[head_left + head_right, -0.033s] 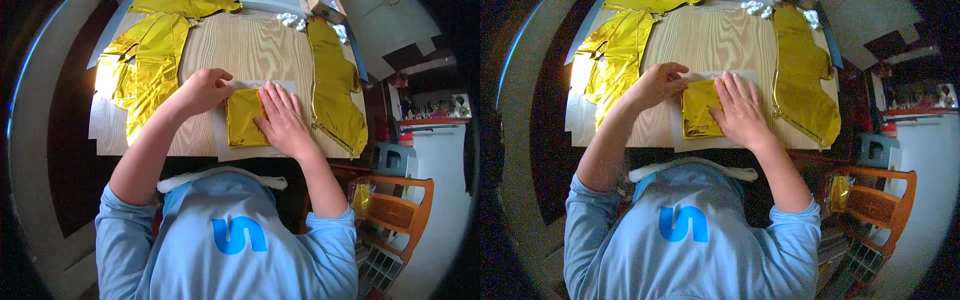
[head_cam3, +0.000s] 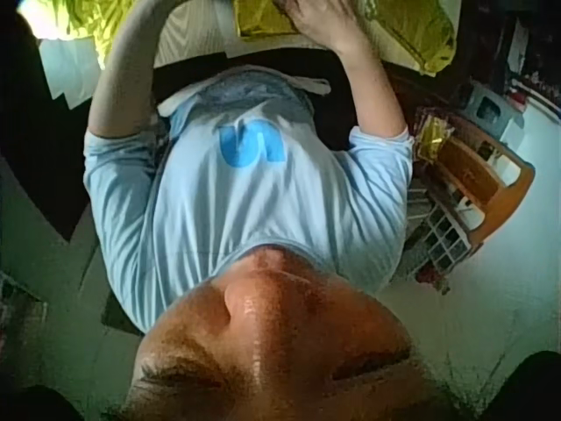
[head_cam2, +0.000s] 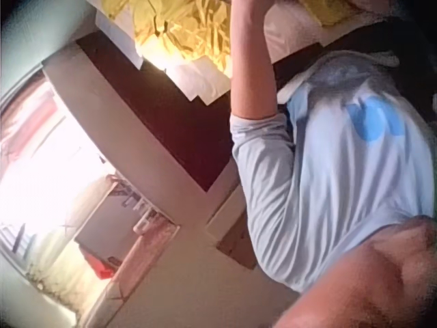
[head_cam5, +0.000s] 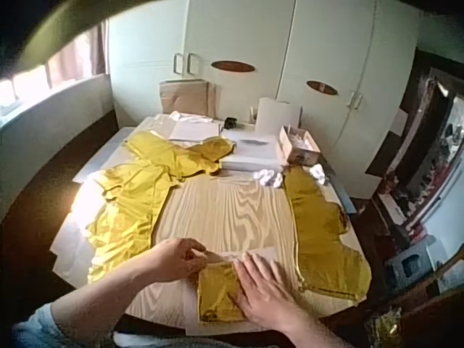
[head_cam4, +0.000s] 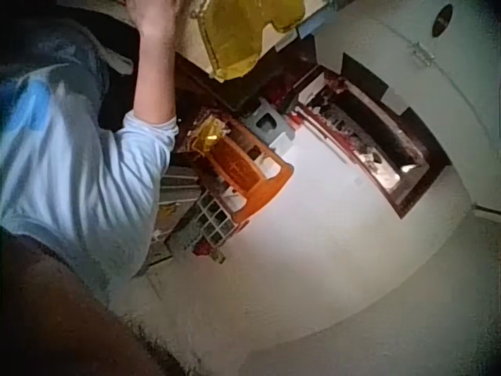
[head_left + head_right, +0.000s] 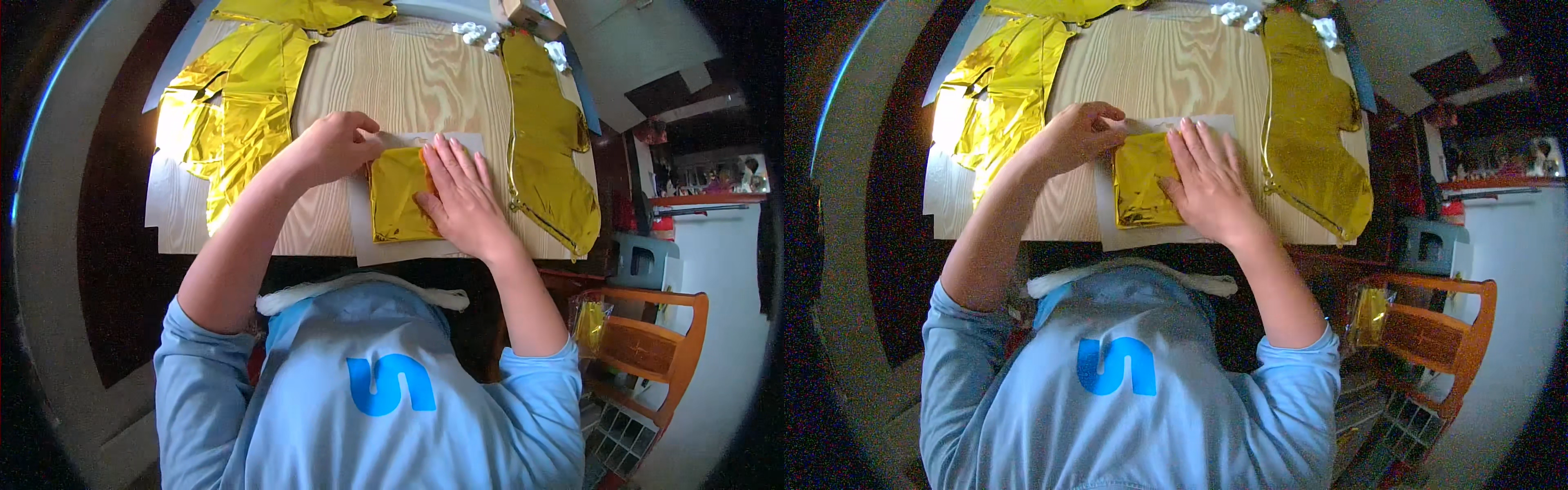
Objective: Folding gold foil sheets into smaller squares on a wooden board.
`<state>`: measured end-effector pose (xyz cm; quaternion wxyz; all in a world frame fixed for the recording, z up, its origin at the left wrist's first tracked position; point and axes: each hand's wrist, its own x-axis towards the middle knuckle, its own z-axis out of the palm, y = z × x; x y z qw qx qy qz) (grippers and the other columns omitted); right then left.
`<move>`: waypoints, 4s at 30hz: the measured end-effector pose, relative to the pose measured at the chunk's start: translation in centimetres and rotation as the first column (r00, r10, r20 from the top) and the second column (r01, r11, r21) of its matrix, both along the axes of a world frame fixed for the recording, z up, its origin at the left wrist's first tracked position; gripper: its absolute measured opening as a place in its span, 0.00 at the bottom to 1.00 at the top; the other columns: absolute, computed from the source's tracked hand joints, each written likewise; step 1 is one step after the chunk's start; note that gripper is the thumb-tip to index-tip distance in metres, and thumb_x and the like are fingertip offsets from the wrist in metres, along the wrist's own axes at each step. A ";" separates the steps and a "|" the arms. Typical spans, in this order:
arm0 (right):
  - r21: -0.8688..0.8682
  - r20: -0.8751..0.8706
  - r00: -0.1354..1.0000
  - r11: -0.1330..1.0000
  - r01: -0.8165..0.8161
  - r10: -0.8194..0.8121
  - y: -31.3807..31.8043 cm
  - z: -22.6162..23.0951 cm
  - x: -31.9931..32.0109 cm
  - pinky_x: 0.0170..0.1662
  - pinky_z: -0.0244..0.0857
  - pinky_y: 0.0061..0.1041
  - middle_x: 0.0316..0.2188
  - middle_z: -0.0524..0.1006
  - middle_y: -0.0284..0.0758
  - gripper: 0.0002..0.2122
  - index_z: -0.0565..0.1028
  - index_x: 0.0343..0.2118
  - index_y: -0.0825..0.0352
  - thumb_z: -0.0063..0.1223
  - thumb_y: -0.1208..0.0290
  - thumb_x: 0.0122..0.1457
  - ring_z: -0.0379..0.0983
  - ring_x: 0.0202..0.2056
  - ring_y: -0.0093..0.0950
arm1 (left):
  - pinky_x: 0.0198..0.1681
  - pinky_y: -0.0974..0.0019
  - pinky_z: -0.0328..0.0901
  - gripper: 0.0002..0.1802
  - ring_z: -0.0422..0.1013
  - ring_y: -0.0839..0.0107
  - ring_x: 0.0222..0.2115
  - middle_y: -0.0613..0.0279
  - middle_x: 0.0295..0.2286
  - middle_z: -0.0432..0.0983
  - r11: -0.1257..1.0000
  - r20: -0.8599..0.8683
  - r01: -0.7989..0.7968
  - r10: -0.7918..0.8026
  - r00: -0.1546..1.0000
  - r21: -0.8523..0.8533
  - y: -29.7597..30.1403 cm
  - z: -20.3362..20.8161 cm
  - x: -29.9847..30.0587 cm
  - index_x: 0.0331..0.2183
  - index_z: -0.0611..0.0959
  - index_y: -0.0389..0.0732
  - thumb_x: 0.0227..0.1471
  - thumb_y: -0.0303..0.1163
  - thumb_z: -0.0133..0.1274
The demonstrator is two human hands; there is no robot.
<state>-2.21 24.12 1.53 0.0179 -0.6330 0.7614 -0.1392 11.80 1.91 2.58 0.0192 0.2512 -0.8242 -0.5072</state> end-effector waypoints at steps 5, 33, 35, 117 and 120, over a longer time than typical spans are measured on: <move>0.021 0.034 0.999 1.000 -0.023 0.022 0.4 0.2 -0.3 0.68 0.38 0.53 0.68 0.53 0.46 0.32 0.56 0.66 0.69 0.46 0.55 0.65 0.47 0.69 0.44 | 0.47 0.58 0.70 0.23 0.78 0.54 0.41 0.45 0.37 0.81 0.963 0.204 0.100 -0.049 0.978 -0.249 0.7 2.4 -0.8 0.45 0.81 0.37 0.50 0.41 0.58; 0.011 -0.034 0.999 1.000 -0.004 0.004 0.7 -0.5 -0.5 0.67 0.36 0.57 0.69 0.50 0.49 0.35 0.54 0.68 0.67 0.45 0.50 0.63 0.45 0.69 0.46 | 0.67 0.41 0.42 0.49 0.48 0.42 0.66 0.34 0.64 0.51 0.628 -0.052 -0.010 -0.049 0.997 -0.778 12.0 -2.4 3.1 0.62 0.61 0.29 0.57 0.62 0.43; 0.012 -0.039 0.998 0.998 0.056 -0.056 0.5 -0.5 0.1 0.67 0.36 0.57 0.69 0.50 0.50 0.36 0.54 0.68 0.69 0.44 0.49 0.63 0.45 0.69 0.46 | 0.67 0.42 0.43 0.49 0.48 0.42 0.66 0.34 0.63 0.52 0.600 -0.078 -0.004 -0.098 0.992 -0.800 11.0 -2.8 3.0 0.62 0.61 0.29 0.57 0.63 0.44; -0.455 0.031 0.986 0.876 0.160 -0.163 -20.3 15.2 -16.7 0.32 0.69 0.38 0.25 0.79 0.43 0.07 0.76 0.22 0.67 0.56 0.68 0.51 0.77 0.28 0.40 | 0.64 0.35 0.45 0.47 0.50 0.38 0.63 0.39 0.60 0.54 0.735 -0.393 -0.181 -0.125 0.911 -0.654 7.1 4.0 4.0 0.59 0.67 0.39 0.46 0.58 0.62; -0.304 0.104 0.986 0.940 0.156 -0.130 -15.7 12.9 -9.4 0.32 0.67 0.36 0.24 0.77 0.43 0.08 0.75 0.22 0.69 0.58 0.69 0.51 0.75 0.28 0.40 | 0.57 0.45 0.57 0.41 0.62 0.49 0.54 0.49 0.52 0.67 0.505 -0.555 -0.434 -0.112 0.824 -0.746 4.7 8.7 1.4 0.53 0.74 0.44 0.36 0.42 0.70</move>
